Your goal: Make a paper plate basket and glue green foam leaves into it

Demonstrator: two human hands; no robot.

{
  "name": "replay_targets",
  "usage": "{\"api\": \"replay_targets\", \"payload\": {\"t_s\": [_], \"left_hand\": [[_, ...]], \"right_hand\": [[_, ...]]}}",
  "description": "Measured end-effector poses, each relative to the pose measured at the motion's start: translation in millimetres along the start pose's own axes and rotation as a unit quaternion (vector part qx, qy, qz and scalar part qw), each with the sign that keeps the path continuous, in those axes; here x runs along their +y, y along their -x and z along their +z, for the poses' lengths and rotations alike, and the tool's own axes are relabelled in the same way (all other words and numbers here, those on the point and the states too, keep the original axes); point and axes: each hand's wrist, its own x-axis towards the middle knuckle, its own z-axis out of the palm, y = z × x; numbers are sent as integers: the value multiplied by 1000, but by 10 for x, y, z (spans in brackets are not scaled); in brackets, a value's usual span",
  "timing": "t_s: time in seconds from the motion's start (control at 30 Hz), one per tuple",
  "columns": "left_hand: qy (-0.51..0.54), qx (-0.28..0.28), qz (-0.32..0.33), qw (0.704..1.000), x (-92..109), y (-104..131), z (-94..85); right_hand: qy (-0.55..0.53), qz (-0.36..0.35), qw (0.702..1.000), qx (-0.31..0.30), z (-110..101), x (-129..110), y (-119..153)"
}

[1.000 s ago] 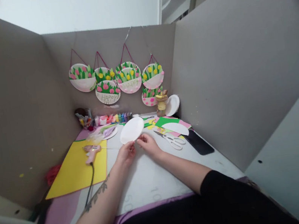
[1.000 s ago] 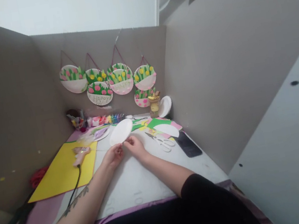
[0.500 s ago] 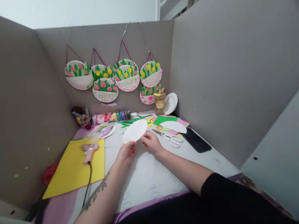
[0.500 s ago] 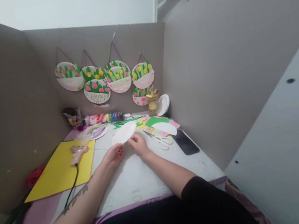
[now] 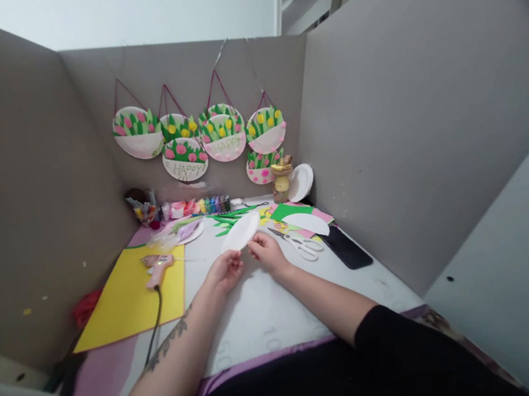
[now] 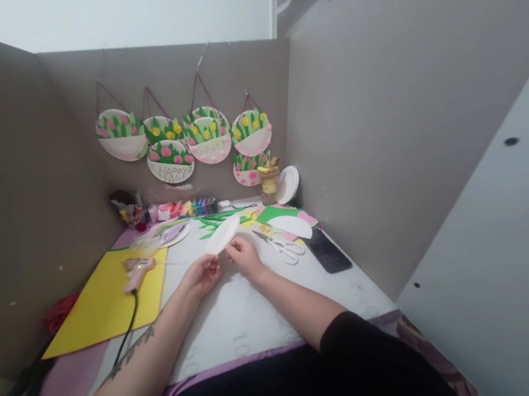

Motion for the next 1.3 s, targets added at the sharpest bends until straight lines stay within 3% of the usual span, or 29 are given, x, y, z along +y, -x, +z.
{"api": "replay_targets", "payload": {"t_s": [0.43,0.63,0.83,1.03,1.1,1.17,1.2,1.3], "left_hand": [[-38,3,94,995,-32,9,21],[-42,0,105,994,-38,-12,5],[-81,-39,190,978,-69,-31,24],[-146,4,165,975,-108,-31,11],[-158,84,203,963,-69,-4,-5],[-171,170,296,924,5,58,-10],[-184,187,349,900,48,100,-6],[-233,95,428,868,156,225,28]], "right_hand": [[10,-1,1000,5,10,-15,1],[9,-3,1000,-6,5,4,-5],[-8,41,999,13,7,56,-15],[39,16,997,60,-36,8,-24],[83,-26,994,68,-64,-48,-5],[149,-77,983,68,-83,-111,36],[187,-104,975,62,-87,-142,64],[288,-195,937,20,-90,-222,148]]}}
